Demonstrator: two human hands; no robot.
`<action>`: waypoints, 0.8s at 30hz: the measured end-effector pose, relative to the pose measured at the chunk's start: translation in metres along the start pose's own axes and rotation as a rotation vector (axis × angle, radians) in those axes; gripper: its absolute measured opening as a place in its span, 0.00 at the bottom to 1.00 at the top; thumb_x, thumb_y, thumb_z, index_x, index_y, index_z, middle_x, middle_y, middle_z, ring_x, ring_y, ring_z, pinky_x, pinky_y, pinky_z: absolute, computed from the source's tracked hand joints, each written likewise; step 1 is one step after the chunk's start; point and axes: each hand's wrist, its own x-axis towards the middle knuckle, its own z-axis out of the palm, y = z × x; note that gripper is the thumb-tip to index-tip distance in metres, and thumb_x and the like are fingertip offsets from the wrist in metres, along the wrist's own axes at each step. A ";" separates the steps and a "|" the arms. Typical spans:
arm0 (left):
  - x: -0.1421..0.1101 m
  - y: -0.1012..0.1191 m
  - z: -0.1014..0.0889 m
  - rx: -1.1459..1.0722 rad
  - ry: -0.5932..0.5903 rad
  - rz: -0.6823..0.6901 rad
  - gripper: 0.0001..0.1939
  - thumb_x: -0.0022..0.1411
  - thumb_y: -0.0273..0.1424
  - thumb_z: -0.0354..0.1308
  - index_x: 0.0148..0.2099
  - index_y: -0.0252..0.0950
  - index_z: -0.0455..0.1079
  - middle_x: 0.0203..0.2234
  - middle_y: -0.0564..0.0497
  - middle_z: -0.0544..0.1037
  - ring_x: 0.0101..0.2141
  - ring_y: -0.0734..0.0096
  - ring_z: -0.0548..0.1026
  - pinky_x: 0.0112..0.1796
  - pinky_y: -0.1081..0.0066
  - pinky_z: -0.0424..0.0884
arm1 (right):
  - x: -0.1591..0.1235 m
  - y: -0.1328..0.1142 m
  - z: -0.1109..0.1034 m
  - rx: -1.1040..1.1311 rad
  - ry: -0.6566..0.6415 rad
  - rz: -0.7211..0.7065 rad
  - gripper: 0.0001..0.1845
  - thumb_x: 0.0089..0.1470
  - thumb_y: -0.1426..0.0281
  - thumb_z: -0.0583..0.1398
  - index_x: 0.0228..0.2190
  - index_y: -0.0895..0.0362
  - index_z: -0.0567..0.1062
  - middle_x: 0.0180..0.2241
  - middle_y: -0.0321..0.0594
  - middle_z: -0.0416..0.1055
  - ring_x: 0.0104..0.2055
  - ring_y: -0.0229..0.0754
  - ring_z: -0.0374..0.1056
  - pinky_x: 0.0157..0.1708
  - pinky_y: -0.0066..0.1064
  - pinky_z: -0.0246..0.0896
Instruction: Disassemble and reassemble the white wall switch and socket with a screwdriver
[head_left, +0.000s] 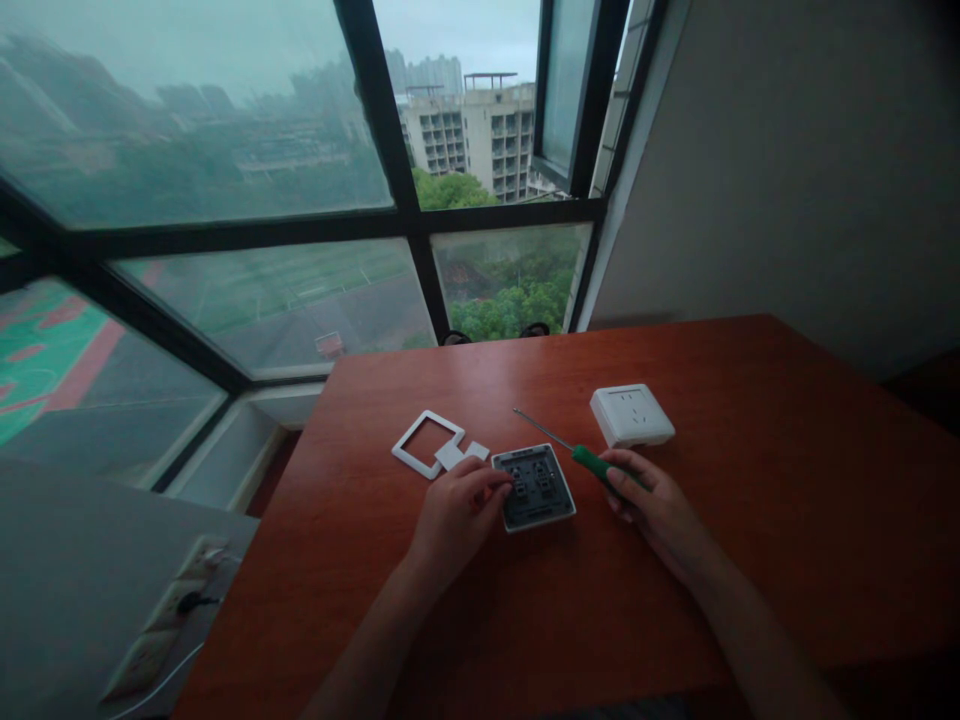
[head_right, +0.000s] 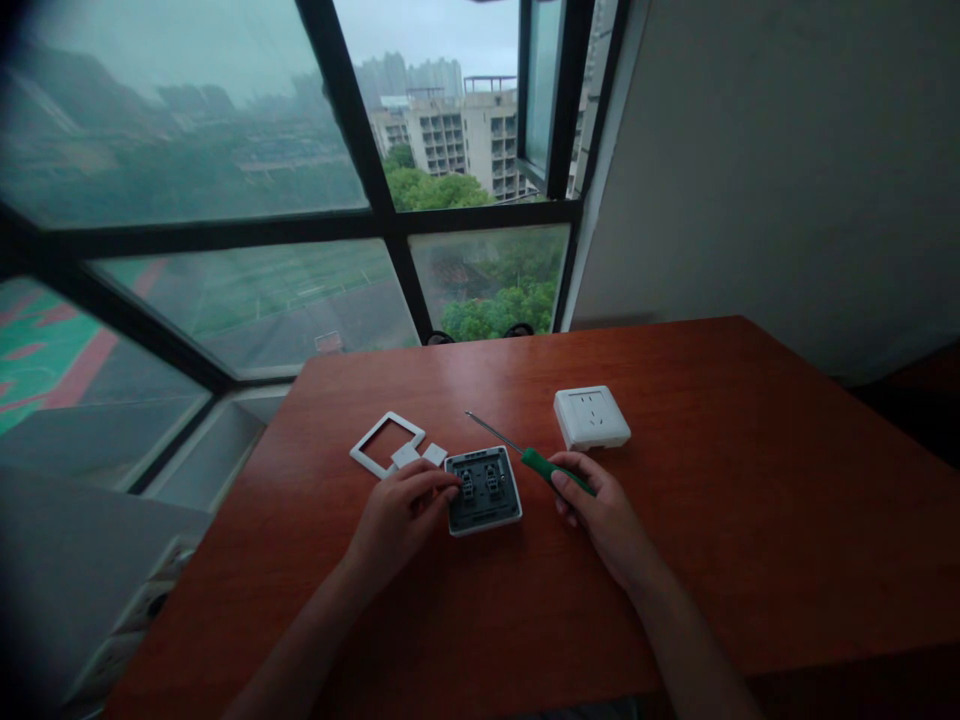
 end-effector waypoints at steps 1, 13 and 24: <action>0.000 0.000 0.000 -0.003 0.003 0.000 0.07 0.63 0.26 0.56 0.39 0.38 0.76 0.30 0.51 0.74 0.28 0.73 0.70 0.28 0.75 0.64 | 0.000 0.000 0.000 -0.002 0.000 0.000 0.22 0.46 0.54 0.66 0.40 0.54 0.73 0.22 0.32 0.66 0.23 0.36 0.58 0.20 0.28 0.49; -0.001 -0.003 0.002 -0.027 0.031 0.026 0.07 0.62 0.24 0.56 0.38 0.37 0.75 0.29 0.52 0.73 0.27 0.74 0.70 0.27 0.76 0.64 | -0.002 -0.001 0.000 -0.028 -0.002 -0.004 0.22 0.47 0.54 0.66 0.40 0.54 0.73 0.23 0.32 0.66 0.24 0.36 0.58 0.21 0.27 0.50; -0.001 -0.006 0.000 -0.069 0.110 -0.007 0.10 0.63 0.29 0.58 0.48 0.38 0.71 0.42 0.46 0.74 0.38 0.66 0.73 0.42 0.64 0.72 | -0.005 -0.009 -0.007 -0.031 -0.023 -0.024 0.21 0.48 0.56 0.65 0.41 0.54 0.73 0.25 0.35 0.67 0.26 0.39 0.61 0.22 0.29 0.52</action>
